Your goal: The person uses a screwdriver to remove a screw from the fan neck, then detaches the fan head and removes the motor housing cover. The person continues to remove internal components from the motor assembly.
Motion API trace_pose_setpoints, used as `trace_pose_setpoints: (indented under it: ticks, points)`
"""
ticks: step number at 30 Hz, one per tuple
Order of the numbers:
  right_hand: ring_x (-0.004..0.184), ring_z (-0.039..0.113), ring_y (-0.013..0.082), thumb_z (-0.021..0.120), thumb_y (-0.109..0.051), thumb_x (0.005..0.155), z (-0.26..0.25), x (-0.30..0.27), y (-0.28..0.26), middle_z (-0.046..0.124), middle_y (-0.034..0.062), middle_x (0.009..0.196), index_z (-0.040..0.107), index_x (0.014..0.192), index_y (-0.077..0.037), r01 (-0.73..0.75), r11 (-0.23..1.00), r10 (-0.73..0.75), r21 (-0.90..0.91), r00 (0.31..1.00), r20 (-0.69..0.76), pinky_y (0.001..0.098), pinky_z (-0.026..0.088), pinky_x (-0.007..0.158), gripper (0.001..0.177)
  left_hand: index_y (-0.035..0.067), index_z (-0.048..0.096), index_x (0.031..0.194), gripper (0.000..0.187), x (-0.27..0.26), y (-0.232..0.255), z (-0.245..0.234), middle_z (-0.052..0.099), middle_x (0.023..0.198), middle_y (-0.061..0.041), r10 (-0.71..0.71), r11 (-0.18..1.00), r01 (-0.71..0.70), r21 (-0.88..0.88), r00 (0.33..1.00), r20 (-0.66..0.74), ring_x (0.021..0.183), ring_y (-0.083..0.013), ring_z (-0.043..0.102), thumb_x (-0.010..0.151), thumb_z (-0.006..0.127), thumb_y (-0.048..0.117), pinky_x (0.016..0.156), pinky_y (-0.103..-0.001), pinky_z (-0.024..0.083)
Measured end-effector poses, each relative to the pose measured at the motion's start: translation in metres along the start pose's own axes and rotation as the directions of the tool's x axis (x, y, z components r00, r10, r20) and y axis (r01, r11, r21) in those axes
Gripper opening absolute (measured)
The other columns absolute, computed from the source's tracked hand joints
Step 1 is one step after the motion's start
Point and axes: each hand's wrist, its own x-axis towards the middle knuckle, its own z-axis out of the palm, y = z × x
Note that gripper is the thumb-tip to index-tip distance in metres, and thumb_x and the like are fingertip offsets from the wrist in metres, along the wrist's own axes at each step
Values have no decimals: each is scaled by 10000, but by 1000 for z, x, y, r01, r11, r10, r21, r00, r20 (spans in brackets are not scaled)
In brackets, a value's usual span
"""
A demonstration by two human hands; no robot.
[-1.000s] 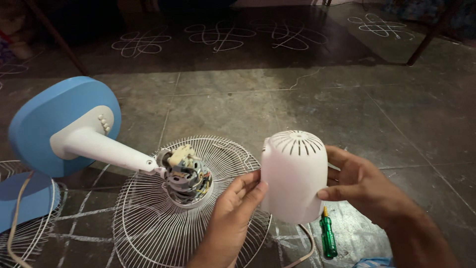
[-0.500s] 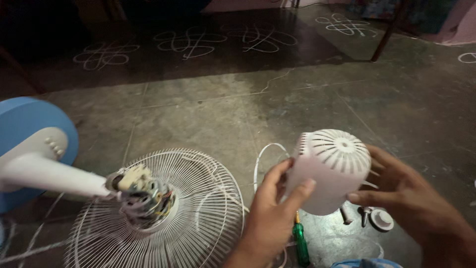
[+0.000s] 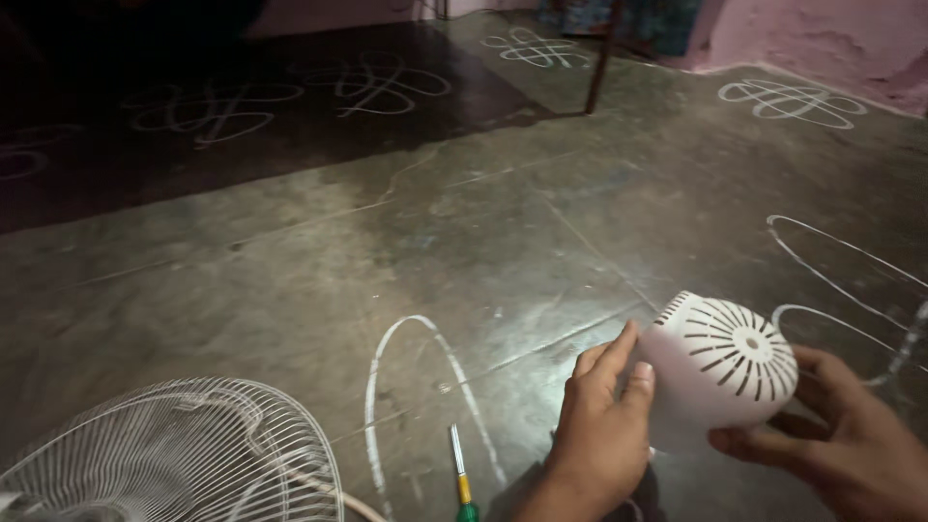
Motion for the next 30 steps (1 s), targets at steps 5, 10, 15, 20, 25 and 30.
trace_pose_setpoints:
  ticks: [5, 10, 15, 20, 25, 30]
  points:
    - [1203, 714, 324, 928, 25, 642, -4, 3, 13, 657, 196, 1335, 467, 1529, -35, -65, 990, 53, -126, 994, -93, 483, 590, 976, 1002, 146, 546, 1470, 471, 29, -28, 30, 563, 1425, -95, 16, 997, -23, 77, 996, 83, 1298, -251, 571, 1002, 521, 186, 1075, -348, 458]
    - [1229, 697, 297, 919, -22, 638, 9, 2, 8, 667, 171, 1322, 463, 1560, -85, -149, 966, 102, -212, 971, -218, 453, 576, 995, 1031, 179, 506, 1499, 503, 55, -48, 52, 536, 1444, -85, -80, 991, 64, 120, 988, 135, 1302, -240, 558, 999, 520, 233, 1070, -350, 459]
    - [1275, 640, 298, 936, -35, 695, 15, 4, 11, 681, 164, 1329, 419, 1558, -107, -257, 939, 190, -227, 942, -278, 465, 536, 1026, 1008, 158, 495, 1498, 580, 68, -67, 65, 517, 1443, -108, -115, 989, 99, 107, 982, 151, 1343, -248, 533, 975, 575, 395, 1093, -369, 455]
    - [1256, 666, 326, 908, -39, 638, 19, 9, 24, 656, 188, 1369, 292, 1627, -84, -204, 965, 155, -162, 949, -274, 461, 539, 1010, 1166, 148, 516, 1487, 619, 69, -89, 77, 516, 1440, -126, -114, 986, 99, 135, 988, 108, 1364, -276, 523, 947, 594, 441, 1110, -392, 443]
    - [1330, 597, 336, 974, -87, 658, 25, 13, 36, 591, 239, 1440, 181, 1636, -58, -333, 915, 233, -229, 897, -375, 445, 503, 1063, 1259, 143, 490, 1502, 640, 67, -101, 84, 487, 1505, -131, -125, 984, 112, 141, 988, 89, 1413, -288, 481, 953, 579, 461, 1143, -407, 404]
    - [1308, 597, 417, 931, -90, 664, 16, 23, 52, 510, 293, 1503, 90, 1669, -10, -360, 916, 283, -176, 892, -353, 496, 532, 1015, 1313, 155, 428, 1529, 677, 61, -97, 80, 450, 1545, -113, -199, 971, 184, 150, 976, 89, 1430, -276, 448, 944, 566, 466, 1151, -405, 389]
